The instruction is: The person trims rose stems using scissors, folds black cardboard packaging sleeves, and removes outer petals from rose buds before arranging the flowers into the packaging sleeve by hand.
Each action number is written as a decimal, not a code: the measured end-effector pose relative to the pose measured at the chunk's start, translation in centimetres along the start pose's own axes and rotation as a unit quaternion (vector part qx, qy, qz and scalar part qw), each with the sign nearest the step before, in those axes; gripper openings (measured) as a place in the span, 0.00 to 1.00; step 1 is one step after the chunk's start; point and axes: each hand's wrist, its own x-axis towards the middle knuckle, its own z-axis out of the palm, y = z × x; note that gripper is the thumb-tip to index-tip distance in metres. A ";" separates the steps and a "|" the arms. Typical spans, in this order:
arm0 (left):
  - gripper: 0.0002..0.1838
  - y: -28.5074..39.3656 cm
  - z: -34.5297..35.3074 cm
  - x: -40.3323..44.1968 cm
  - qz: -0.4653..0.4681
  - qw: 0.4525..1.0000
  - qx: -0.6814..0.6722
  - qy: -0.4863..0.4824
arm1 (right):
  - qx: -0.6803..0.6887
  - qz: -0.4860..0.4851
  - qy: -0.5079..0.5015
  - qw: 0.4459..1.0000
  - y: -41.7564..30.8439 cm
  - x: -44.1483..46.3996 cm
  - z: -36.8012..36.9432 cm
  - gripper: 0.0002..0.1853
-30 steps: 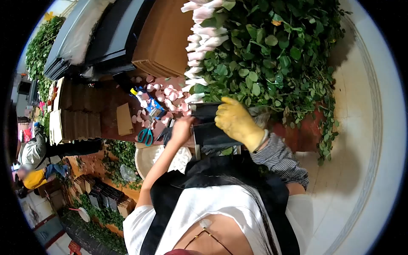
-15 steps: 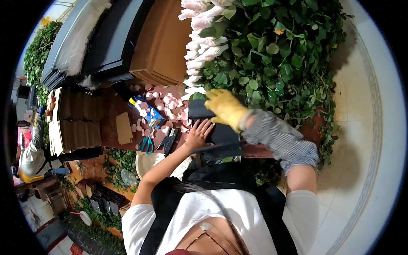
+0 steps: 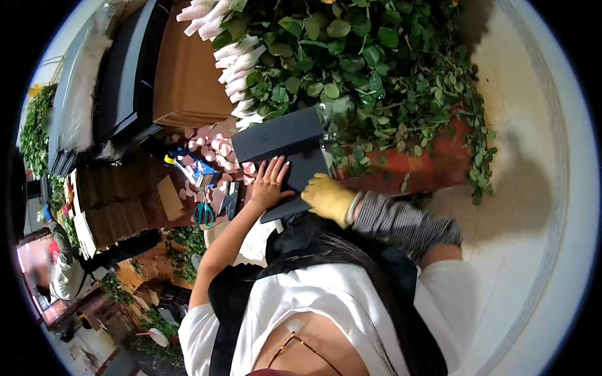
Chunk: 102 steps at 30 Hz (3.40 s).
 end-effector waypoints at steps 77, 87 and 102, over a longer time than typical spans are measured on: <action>0.26 -0.2 -3.9 3.0 -0.181 0.803 -0.454 -0.342 | 0.084 -0.002 0.069 0.994 6.4 10.3 -0.8 0.30; 0.24 -1.3 3.8 -0.3 -0.094 0.923 -0.327 -0.178 | -0.081 0.058 0.026 0.995 -1.6 -2.6 1.0 0.22; 0.22 0.1 0.6 -0.8 -0.175 0.842 -0.476 -0.185 | -0.192 0.281 0.262 0.903 19.8 3.0 -4.2 0.36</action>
